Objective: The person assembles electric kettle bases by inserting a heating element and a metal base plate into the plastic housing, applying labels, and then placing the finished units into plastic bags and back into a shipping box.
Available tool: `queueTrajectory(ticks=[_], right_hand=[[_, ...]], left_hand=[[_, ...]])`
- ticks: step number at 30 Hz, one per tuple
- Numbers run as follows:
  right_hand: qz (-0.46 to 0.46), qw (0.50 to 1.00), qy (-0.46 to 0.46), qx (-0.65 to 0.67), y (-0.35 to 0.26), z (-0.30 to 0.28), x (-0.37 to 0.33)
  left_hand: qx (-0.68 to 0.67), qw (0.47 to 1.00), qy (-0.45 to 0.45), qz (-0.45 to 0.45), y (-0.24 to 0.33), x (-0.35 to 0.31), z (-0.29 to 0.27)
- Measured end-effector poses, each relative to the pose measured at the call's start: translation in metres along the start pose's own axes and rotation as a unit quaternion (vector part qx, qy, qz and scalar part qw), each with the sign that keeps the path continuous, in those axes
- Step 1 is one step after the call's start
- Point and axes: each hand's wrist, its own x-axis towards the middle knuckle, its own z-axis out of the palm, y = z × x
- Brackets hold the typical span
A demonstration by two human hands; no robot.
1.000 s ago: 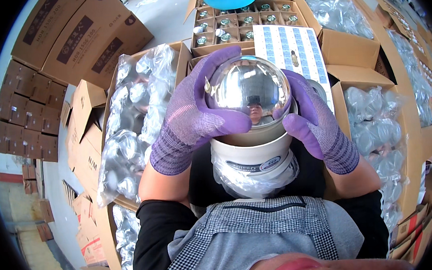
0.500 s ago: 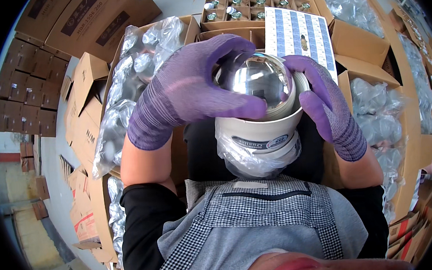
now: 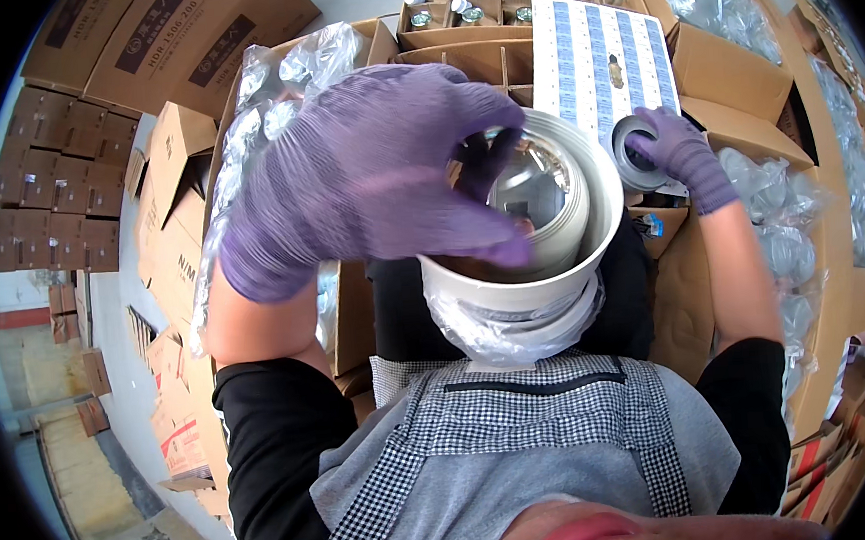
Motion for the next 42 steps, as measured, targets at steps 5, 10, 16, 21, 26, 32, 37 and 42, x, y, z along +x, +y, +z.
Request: queueTrajectory(ticks=[5,10,16,21,26,32,37,42], right_hand=[[-0.002,0.997,-0.028,-0.074,-0.014,0.038,0.012],[0.018,1.0,-0.002,0.024,-0.014,0.026,0.026],[-0.207,0.869,0.277,0.355,-0.121,-0.069,0.015],[-0.314,0.799,0.35,0.375,-0.18,-0.101,0.061],[-0.467,0.568,0.1,0.67,-0.173,-0.134,0.004],[-0.318,0.639,0.215,0.667,-0.125,-0.126,-0.04],[-0.465,0.515,-0.008,0.72,-0.165,-0.135,-0.079],[-0.473,0.675,0.127,0.551,-0.155,-0.129,-0.071]], left_hand=[[0.129,0.985,0.112,-0.037,0.011,-0.009,0.023],[-0.134,0.97,0.182,0.095,-0.041,-0.022,0.008],[-0.352,0.893,0.282,0.008,-0.052,0.031,0.059],[-0.408,0.86,0.304,0.043,-0.051,0.078,0.065],[-0.321,0.871,0.361,0.088,-0.058,0.057,0.041],[-0.36,0.877,0.173,0.267,-0.049,0.002,0.004],[-0.201,0.915,0.082,0.34,-0.046,0.011,0.001],[-0.162,0.907,0.119,0.371,-0.044,0.003,0.011]])
